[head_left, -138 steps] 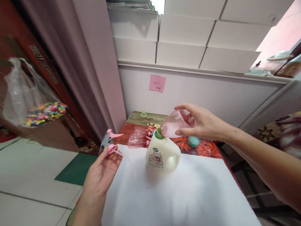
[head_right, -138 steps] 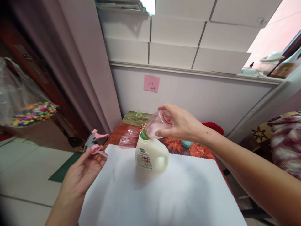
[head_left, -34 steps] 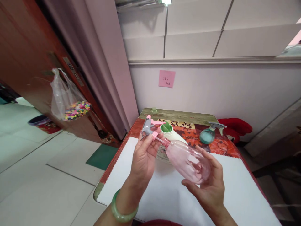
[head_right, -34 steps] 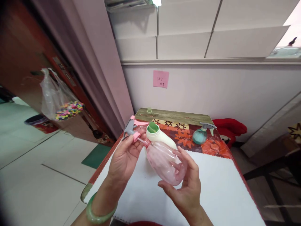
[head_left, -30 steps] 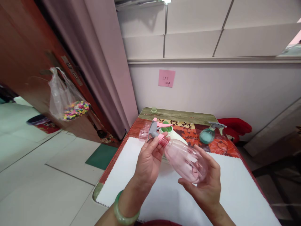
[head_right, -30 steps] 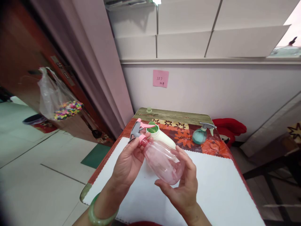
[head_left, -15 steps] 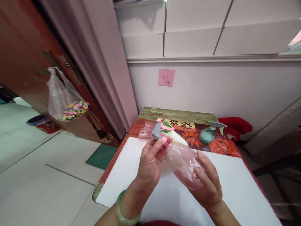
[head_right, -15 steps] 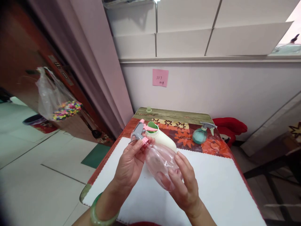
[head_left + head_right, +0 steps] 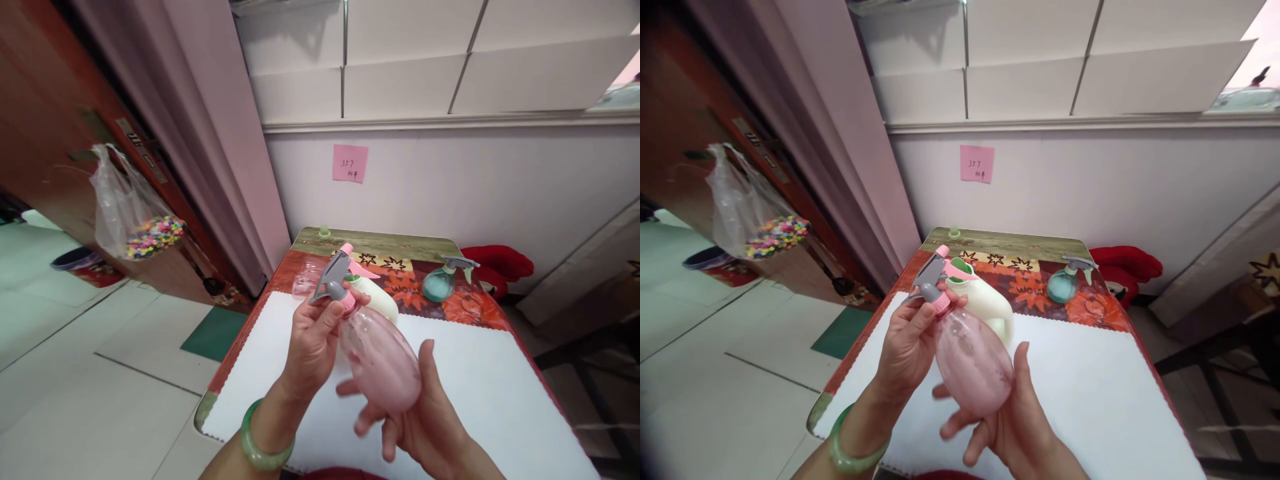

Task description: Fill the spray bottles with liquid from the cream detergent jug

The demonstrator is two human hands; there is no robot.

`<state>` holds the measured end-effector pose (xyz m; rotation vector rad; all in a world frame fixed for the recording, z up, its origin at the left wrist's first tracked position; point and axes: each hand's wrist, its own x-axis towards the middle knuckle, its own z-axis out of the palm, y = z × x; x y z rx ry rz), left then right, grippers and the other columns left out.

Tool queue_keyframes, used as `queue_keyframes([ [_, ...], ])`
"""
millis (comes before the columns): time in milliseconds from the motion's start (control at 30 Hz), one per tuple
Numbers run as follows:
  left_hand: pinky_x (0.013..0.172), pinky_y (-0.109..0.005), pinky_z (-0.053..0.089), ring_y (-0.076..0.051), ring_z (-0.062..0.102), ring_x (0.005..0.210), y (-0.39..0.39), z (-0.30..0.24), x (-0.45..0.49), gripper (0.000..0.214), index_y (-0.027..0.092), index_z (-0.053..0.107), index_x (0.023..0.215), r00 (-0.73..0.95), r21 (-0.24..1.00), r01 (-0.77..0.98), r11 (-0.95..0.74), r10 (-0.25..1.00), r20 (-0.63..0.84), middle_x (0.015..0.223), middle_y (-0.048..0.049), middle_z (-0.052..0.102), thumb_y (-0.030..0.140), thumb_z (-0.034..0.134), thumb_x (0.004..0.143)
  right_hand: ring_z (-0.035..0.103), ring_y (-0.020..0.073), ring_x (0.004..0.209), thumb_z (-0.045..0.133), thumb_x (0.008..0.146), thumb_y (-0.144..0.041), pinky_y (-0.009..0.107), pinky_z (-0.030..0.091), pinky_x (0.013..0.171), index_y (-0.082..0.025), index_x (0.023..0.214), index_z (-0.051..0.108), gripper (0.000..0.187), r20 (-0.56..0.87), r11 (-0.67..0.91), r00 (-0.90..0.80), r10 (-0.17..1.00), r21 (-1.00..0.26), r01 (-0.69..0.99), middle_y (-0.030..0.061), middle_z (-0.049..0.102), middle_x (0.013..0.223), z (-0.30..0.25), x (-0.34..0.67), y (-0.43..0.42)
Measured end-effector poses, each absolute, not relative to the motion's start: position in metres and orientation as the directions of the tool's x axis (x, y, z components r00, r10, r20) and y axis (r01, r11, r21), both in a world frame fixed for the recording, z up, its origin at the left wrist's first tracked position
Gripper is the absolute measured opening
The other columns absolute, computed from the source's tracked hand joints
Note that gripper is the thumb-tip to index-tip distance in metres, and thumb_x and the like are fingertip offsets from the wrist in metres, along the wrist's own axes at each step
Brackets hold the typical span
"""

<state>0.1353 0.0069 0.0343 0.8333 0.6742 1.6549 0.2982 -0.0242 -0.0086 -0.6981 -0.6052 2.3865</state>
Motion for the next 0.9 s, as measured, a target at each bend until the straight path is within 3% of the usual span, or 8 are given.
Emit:
queue_keyframes([
  [100, 0.099, -0.035, 0.051, -0.021, 0.071, 0.1, 0.007, 0.035, 0.134, 0.015, 0.021, 0.077, 0.099, -0.222, 0.779, -0.569, -0.263, 0.961, 0.162, 0.102, -0.0036, 0.076, 0.025, 0.075, 0.084, 0.069, 0.0341, 0.112, 0.056, 0.074, -0.086, 0.04, 0.065, 0.064, -0.027, 0.157, 0.023, 0.107, -0.122, -0.272, -0.35, 0.929, -0.866, -0.421, 0.0221, 0.05, 0.149, -0.022, 0.295, -0.026],
  [167, 0.102, -0.036, 0.049, -0.02, 0.071, 0.102, 0.007, 0.035, 0.135, 0.016, 0.021, 0.077, 0.1, -0.247, 0.775, -0.574, -0.264, 0.958, 0.144, 0.103, -0.0042, 0.075, 0.024, 0.075, 0.085, 0.06, 0.0366, 0.127, 0.082, 0.07, -0.062, 0.048, 0.064, 0.08, -0.031, 0.158, 0.015, 0.115, 0.179, 0.165, -0.078, 0.981, -0.972, -0.166, 0.02, 0.041, 0.154, -0.035, 0.293, -0.025],
  [300, 0.105, -0.039, 0.048, -0.022, 0.072, 0.1, 0.007, 0.036, 0.134, 0.018, 0.019, 0.078, 0.099, -0.207, 0.78, -0.582, -0.23, 0.97, 0.131, 0.102, -0.0056, 0.076, 0.027, 0.075, 0.084, 0.055, 0.0377, 0.131, 0.09, 0.066, -0.035, 0.056, 0.054, 0.101, -0.023, 0.149, 0.035, 0.1, 0.649, 0.613, 0.027, 0.76, -0.731, 0.3, 0.0186, 0.05, 0.145, -0.052, 0.293, -0.022],
  [400, 0.104, -0.039, 0.048, -0.023, 0.072, 0.101, 0.008, 0.035, 0.131, 0.019, 0.019, 0.079, 0.097, -0.164, 0.785, -0.577, -0.226, 0.973, 0.16, 0.102, -0.0067, 0.076, 0.032, 0.075, 0.084, 0.065, 0.0355, 0.116, 0.086, 0.067, -0.049, 0.048, 0.06, 0.091, -0.021, 0.143, 0.041, 0.092, 0.493, 0.493, -0.029, 0.869, -0.861, 0.13, 0.0169, 0.058, 0.134, -0.048, 0.294, -0.025],
  [500, 0.103, -0.039, 0.048, -0.024, 0.072, 0.098, 0.008, 0.034, 0.129, 0.02, 0.019, 0.079, 0.095, -0.14, 0.77, -0.599, -0.22, 0.975, 0.17, 0.103, -0.0059, 0.075, 0.035, 0.074, 0.085, 0.075, 0.0275, 0.082, 0.076, 0.071, -0.066, 0.037, 0.063, 0.06, -0.024, 0.142, 0.041, 0.089, 0.072, -0.011, -0.287, 0.955, -0.961, -0.278, 0.0161, 0.063, 0.128, -0.036, 0.292, -0.028],
  [700, 0.104, -0.039, 0.048, -0.023, 0.071, 0.102, 0.004, 0.033, 0.132, 0.02, 0.021, 0.078, 0.098, -0.093, 0.751, -0.626, -0.21, 0.976, 0.196, 0.101, -0.0056, 0.074, 0.036, 0.071, 0.087, 0.056, 0.0077, 0.038, 0.035, 0.074, -0.095, 0.015, 0.039, 0.031, -0.014, 0.112, 0.064, 0.094, -0.252, -0.791, -0.8, 0.545, -0.47, -0.391, 0.0143, 0.074, 0.09, -0.018, 0.289, -0.021],
  [800, 0.105, -0.04, 0.047, -0.022, 0.071, 0.099, 0.003, 0.033, 0.133, 0.018, 0.021, 0.078, 0.098, -0.134, 0.755, -0.608, -0.246, 0.969, 0.208, 0.101, -0.0053, 0.074, 0.035, 0.07, 0.088, 0.071, 0.0201, 0.061, 0.02, 0.076, -0.096, 0.024, 0.051, 0.038, -0.015, 0.122, 0.062, 0.102, -0.288, -0.711, -0.716, 0.636, -0.58, -0.398, 0.0197, 0.074, 0.102, -0.021, 0.287, -0.021],
  [900, 0.108, -0.041, 0.044, -0.021, 0.07, 0.098, 0.003, 0.033, 0.131, 0.019, 0.021, 0.077, 0.101, -0.198, 0.755, -0.584, -0.297, 0.955, 0.223, 0.102, -0.0055, 0.074, 0.031, 0.072, 0.087, 0.071, 0.0346, 0.109, 0.045, 0.071, -0.093, 0.045, 0.065, 0.07, -0.025, 0.147, 0.04, 0.102, 0.013, -0.1, -0.272, 0.962, -0.912, -0.398, 0.0198, 0.06, 0.138, -0.035, 0.288, -0.024],
])
